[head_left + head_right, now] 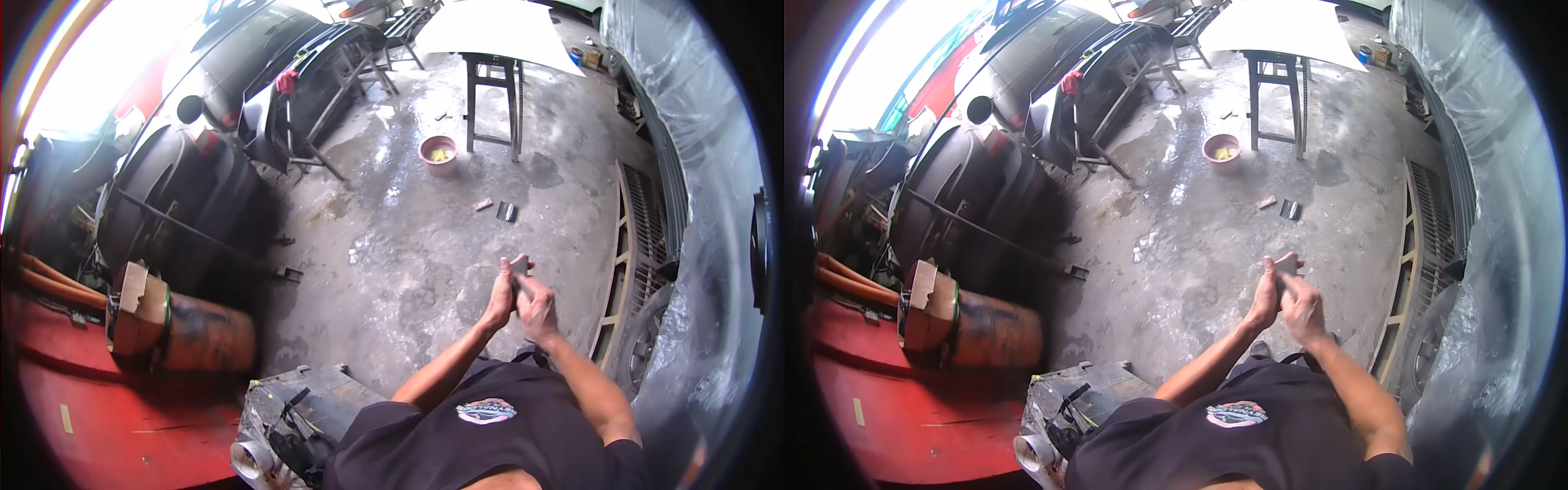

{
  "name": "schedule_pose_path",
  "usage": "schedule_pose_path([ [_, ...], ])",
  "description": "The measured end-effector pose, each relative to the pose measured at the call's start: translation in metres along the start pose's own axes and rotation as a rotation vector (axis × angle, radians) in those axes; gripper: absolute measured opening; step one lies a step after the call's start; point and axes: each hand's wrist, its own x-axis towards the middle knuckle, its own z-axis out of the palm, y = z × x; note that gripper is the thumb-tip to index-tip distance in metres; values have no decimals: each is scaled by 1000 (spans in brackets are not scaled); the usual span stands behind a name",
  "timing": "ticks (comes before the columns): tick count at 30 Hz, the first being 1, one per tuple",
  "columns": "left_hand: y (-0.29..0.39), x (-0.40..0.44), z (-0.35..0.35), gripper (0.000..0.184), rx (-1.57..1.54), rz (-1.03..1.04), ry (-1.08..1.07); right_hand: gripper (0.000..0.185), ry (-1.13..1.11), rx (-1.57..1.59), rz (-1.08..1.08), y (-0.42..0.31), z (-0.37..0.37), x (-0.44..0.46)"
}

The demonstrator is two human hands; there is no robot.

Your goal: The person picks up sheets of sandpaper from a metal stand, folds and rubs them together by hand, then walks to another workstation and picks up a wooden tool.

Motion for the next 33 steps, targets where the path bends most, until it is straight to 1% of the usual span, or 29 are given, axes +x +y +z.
schedule_pose_path([
  [1, 11, -7, 13, 90, -13, -20, 0, 34, 13, -49, 51, 3, -5, 10],
  [3, -8, 1, -1, 92, 215, -77, -45, 34, 105, -145, -10, 13, -11, 28],
  [4, -5, 0, 3, 92, 214, -77, -50, 34, 109, -149, -11, 11, -11, 27],
  [6, 12, -2, 16, 93, 63, 33, -14, 33, 73, -86, -39, -3, -6, 22],
  [7, 18, -2, 15, 89, -17, 34, 18, 33, 20, -54, -58, -17, -4, 14],
  [10, 17, -1, 10, 90, -80, -10, -29, 34, 37, -35, 0, -4, 0, 7],
  [12, 9, -3, 10, 89, 106, 0, -49, 34, 123, -188, -56, 5, -10, 25],
  [13, 3, -5, 9, 89, 195, -3, -35, 34, 138, -194, -46, 6, -15, 28],
  [14, -1, -4, 8, 89, 197, -6, -47, 34, 137, -192, -5, 6, -20, 32],
  [16, -5, 0, 5, 87, 163, -67, 35, 34, 96, -153, 74, 1, -19, 29],
  [17, 14, -4, 23, 86, 54, 53, -5, 35, 90, -113, -35, 1, -11, 20],
  [19, 15, 3, 13, 84, -79, -35, 15, 35, 44, -75, -8, -1, 0, -3],
  [21, 3, -1, 8, 82, -77, -40, -14, 34, 40, -57, 35, 8, -4, 2],
  [23, -3, -11, 9, 77, 218, -32, 25, 34, 142, -177, 45, 26, -12, 22],
  [24, -2, -17, 15, 71, 253, -24, 16, 32, 187, -204, -1, 34, -18, 30],
  [25, 2, -22, 18, 66, 286, -57, -13, 32, 191, -206, -2, 40, -21, 35],
  [27, -5, -18, 3, 70, 265, -159, -54, 32, 176, -129, 97, 52, -27, 40],
  [28, -5, -18, 5, 70, 265, -159, -60, 33, 199, -105, 79, 54, -28, 42],
  [30, -3, -17, 5, 70, 97, -4, 6, 32, 204, -109, 101, 58, -27, 39],
  [31, -2, -12, -2, 74, 18, -26, 26, 32, 202, -109, 123, 58, -26, 36],
  [32, 7, -11, -5, 75, -21, -48, 56, 32, 200, -109, 123, 39, -28, 32],
  [33, 16, -10, -8, 75, -60, -71, 86, 33, 71, -27, 264, 6, -34, 26],
])
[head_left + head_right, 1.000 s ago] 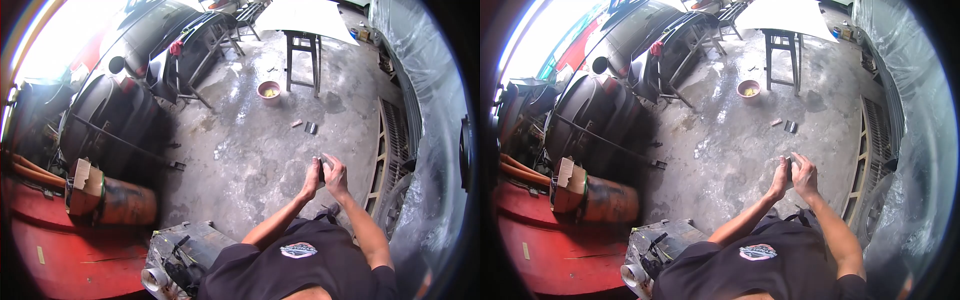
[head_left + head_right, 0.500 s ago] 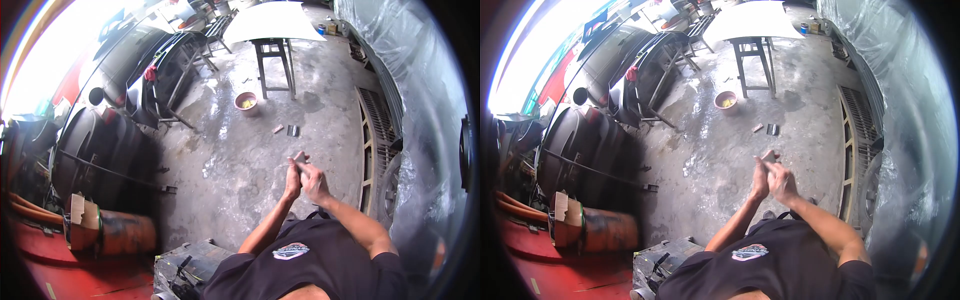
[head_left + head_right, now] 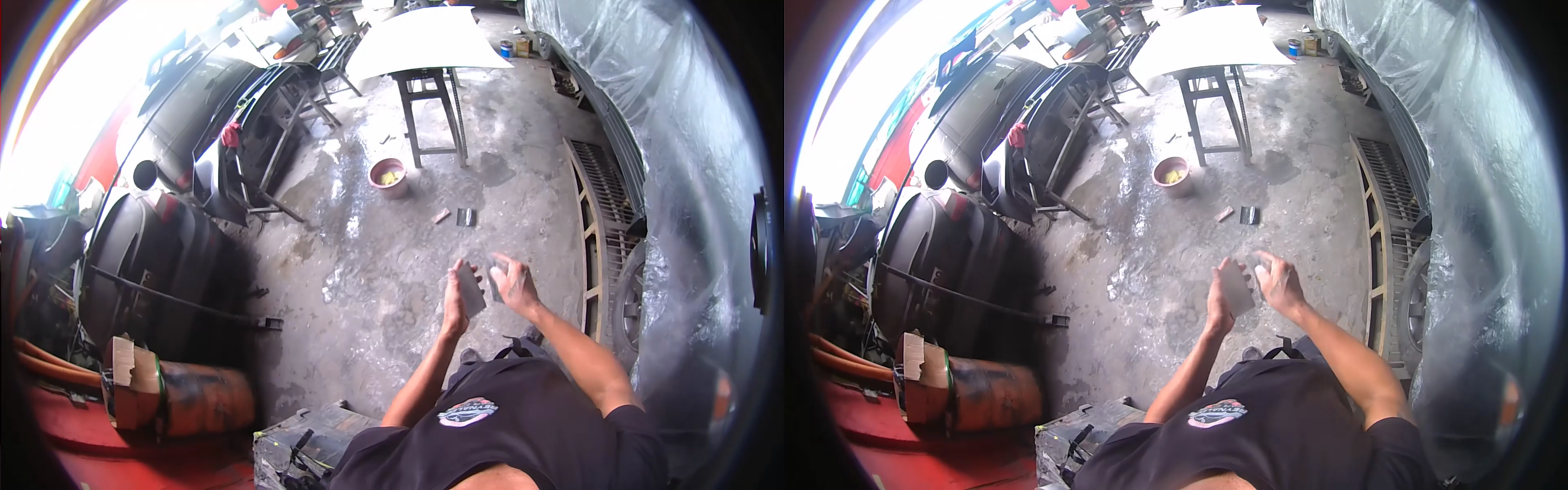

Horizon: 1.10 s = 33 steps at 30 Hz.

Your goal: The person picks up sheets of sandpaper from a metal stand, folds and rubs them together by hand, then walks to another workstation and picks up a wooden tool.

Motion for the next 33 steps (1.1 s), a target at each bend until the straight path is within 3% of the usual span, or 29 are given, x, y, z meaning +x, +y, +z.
schedule_pose_path([
  [1, 5, 2, -3, 77, 5, 9, 2, 34, -141, 58, 142, -16, -2, -12],
  [2, 5, 5, -2, 77, 3, 9, 6, 34, -146, 57, 143, -8, 8, -22],
  [4, 3, 10, 4, 81, 85, 98, -55, 36, -125, -32, -306, 3, 31, -38],
  [8, -8, 1, 20, 82, 251, 106, -81, 36, 43, -50, -221, -4, 16, -4],
  [9, -7, -1, 26, 81, 290, 140, -80, 34, 83, -90, -285, 2, 12, 7],
  [12, -3, 8, 21, 81, 324, 103, -110, 35, 92, -74, -312, -1, 21, -1],
  [13, 10, 0, 35, 81, 239, 213, -72, 36, 47, -80, -315, -8, 25, -15],
  [14, 9, 6, 27, 81, 123, 152, -51, 37, -14, -75, -284, -11, 29, -28],
  [17, 9, 5, 20, 76, 179, 153, -57, 36, -45, -7, -267, 0, 32, -31],
  [19, 12, -5, 27, 66, 196, 65, -108, 36, 84, -20, -286, 15, 31, -9],
  [22, -7, -6, 20, 59, 391, 180, -123, 37, 182, -122, -179, 31, 19, 20],
  [23, -8, -9, 17, 58, 500, 258, -156, 37, 123, -55, -53, 37, 14, 27],
  [26, -14, -14, 11, 59, 291, 196, -98, 37, 155, -38, -76, 42, 9, 22],
  [27, -15, -7, 0, 62, 172, 26, -55, 36, 92, -58, -12, 43, 6, 16],
  [28, 4, -12, 8, 64, 155, 4, -23, 36, 90, -62, -10, 37, 7, 5],
  [30, -9, 9, -5, 69, 138, 185, -55, 36, -62, 91, -23, 18, 19, -21],
  [32, -3, 8, 9, 71, 126, 162, -43, 36, -100, -59, -213, 7, 32, -42],
  [33, 2, 5, 18, 73, 119, 140, -36, 35, -99, -101, -199, 1, 29, -41],
])
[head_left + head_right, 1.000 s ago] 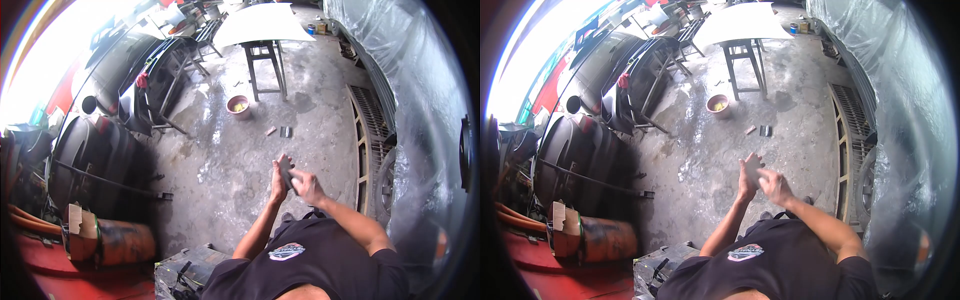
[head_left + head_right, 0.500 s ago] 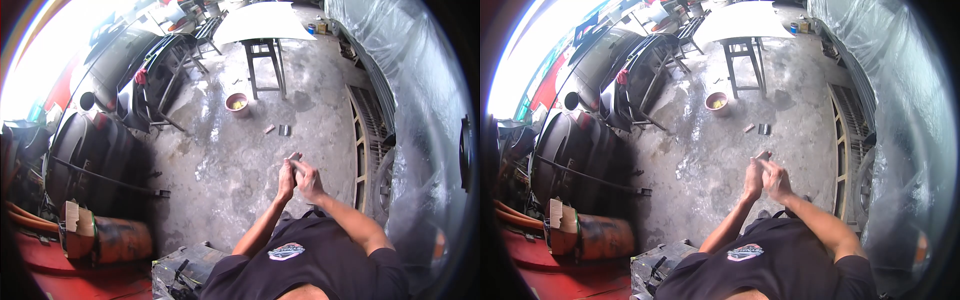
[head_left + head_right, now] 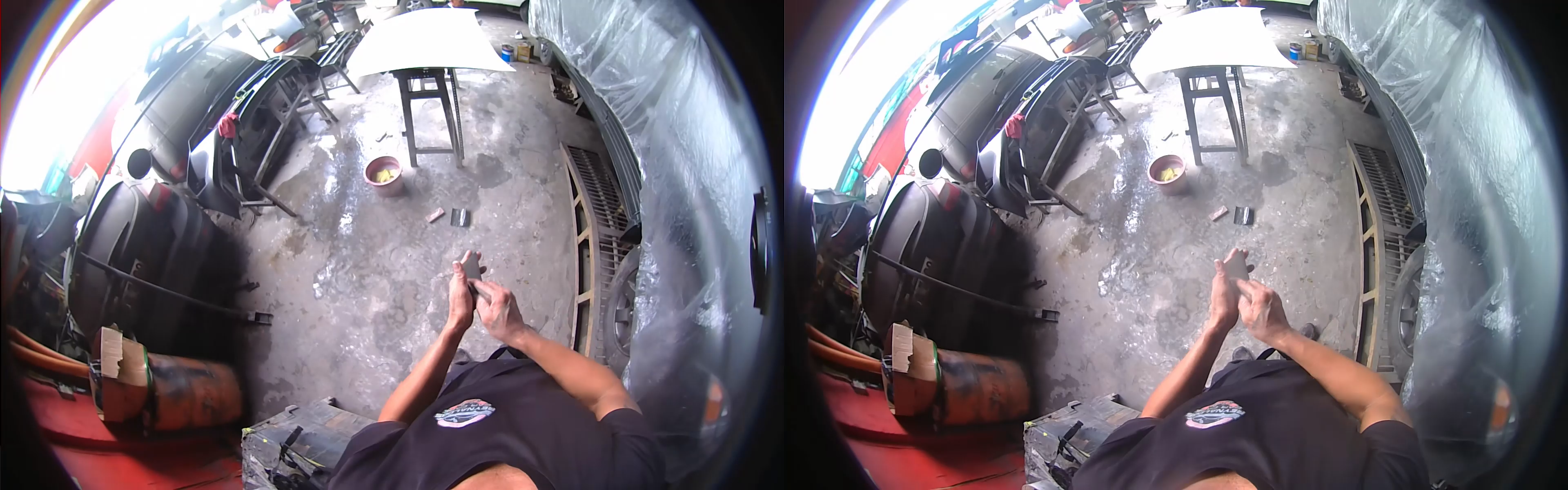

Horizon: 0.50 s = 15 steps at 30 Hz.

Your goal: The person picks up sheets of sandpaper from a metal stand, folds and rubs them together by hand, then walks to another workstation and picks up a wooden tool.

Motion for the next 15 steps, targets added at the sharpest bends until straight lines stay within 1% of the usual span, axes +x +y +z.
schedule_pose_path([
  [1, 3, -5, 9, 74, -41, -24, -14, 35, 3, 0, -2, 1, -4, 10],
  [3, -15, -5, 8, 75, 174, 3, -17, 34, 209, -13, -62, 7, -18, 36],
  [4, -3, -12, 21, 69, 181, 95, -25, 34, 199, -8, -74, 10, -27, 45],
  [5, -2, -8, 16, 69, 181, 96, -34, 34, 207, -12, -74, 10, -27, 44],
  [6, -3, -3, 8, 70, 219, -50, -25, 35, 196, -10, -67, 9, -24, 40],
  [7, 2, -3, 13, 72, 149, 21, -16, 37, 182, -9, -64, 6, -20, 36],
  [8, 6, -3, 19, 73, 80, 93, -11, 39, 112, 42, -23, -11, -19, 24],
  [9, 12, 0, 17, 75, 44, 68, 19, 40, 68, -37, -45, -6, -8, 12],
  [12, 8, -2, 10, 70, 48, 31, -4, 38, 169, 44, -95, 7, -3, 14],
  [13, 1, -3, 7, 66, 121, -7, -24, 37, 224, 52, -118, 15, -6, 29],
  [14, -3, -2, 6, 63, 194, -41, -51, 35, 240, -12, -55, 19, -14, 40],
  [15, -7, -3, 7, 58, 197, 26, -84, 35, 225, -69, 16, 26, -22, 50],
])
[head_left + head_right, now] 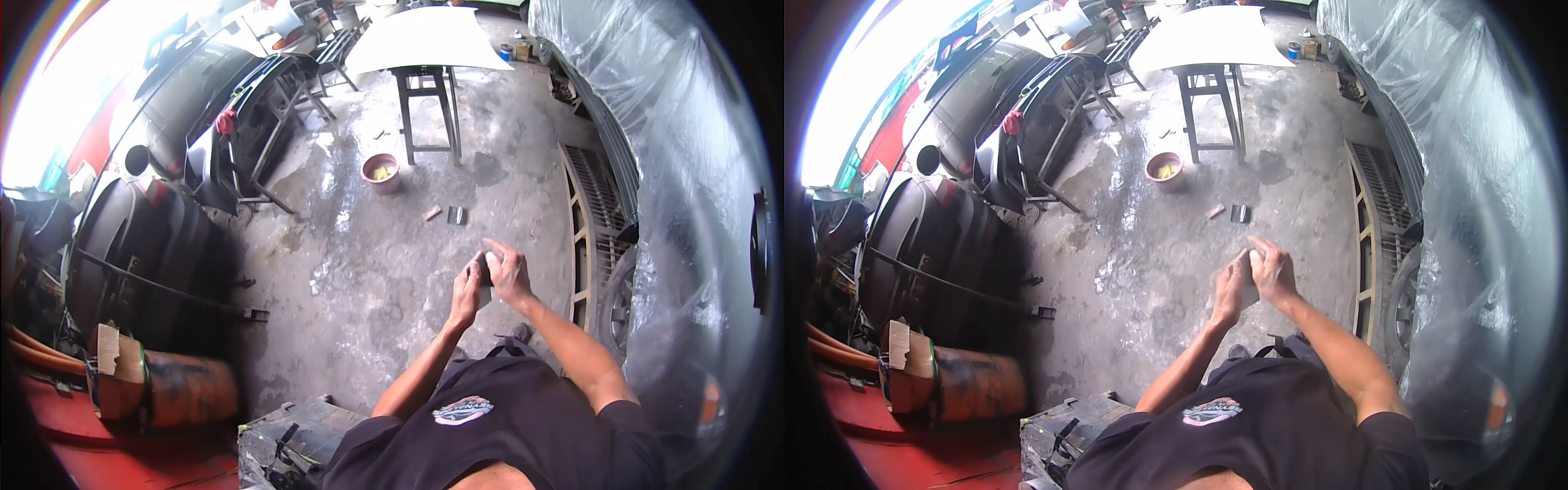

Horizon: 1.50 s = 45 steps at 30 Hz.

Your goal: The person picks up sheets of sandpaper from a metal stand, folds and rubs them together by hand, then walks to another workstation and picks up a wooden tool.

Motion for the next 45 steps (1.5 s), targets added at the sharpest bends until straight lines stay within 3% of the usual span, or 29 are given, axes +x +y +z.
schedule_pose_path([
  [2, 7, -2, 0, 58, 113, 35, -43, 35, -58, 41, 136, 5, -9, 17],
  [6, 7, 7, -10, 57, -146, -61, 58, 35, 46, 68, 21, 7, -7, 16],
  [8, 10, 11, -17, 58, -239, -25, 90, 36, -282, 179, 380, -39, -22, -5],
  [9, 10, 12, -15, 58, -241, -27, 92, 36, -167, 223, 8, -4, 9, -28],
  [12, 13, 11, -3, 59, -281, 43, 49, 37, -129, 72, -149, -21, 7, -42],
  [14, 18, -1, 9, 60, -162, -131, 21, 34, -17, 122, -25, -21, -2, -15],
  [16, 3, 1, 16, 62, -67, 58, 32, 34, 29, 80, -42, -8, -9, 10],
  [18, 11, 0, 16, 62, -46, -8, 33, 36, -2, 76, -1, -5, -14, 16],
  [20, 3, 2, 9, 62, 27, 48, 1, 36, -29, 174, 180, -12, -17, 18],
  [22, -2, 4, 2, 63, 103, 101, -17, 35, -3, 177, 121, -8, -15, 14],
  [24, -4, 4, -4, 66, -183, 25, 66, 34, 24, 179, 71, -9, -10, 0],
  [26, 15, 8, -8, 74, -411, -90, 27, 35, -186, 233, 119, -24, -4, -22],
  [27, 13, 11, -7, 76, -350, -68, 33, 36, -179, 154, -163, -18, 7, -32],
  [31, 8, 8, 5, 76, -193, -60, 10, 37, -13, 137, -145, -19, 4, -16],
  [32, 3, 6, 9, 74, -126, -99, -9, 36, -50, 132, 81, -18, -2, -6],
  [34, 1, 4, 19, 73, -11, 79, 8, 36, 12, 102, 3, -9, -7, 12],
  [37, 9, 8, 14, 74, -94, 7, 10, 37, -78, 185, 130, -31, -9, -6],
  [40, 3, 20, -4, 75, -113, -38, 67, 38, -126, 212, -15, -27, 10, -40],
  [44, -6, 12, -4, 72, -119, -34, 82, 37, -206, 264, 106, -37, 1, -30],
  [45, -11, 7, 3, 71, -154, -16, 53, 36, -75, 156, 18, -14, 11, -25],
])
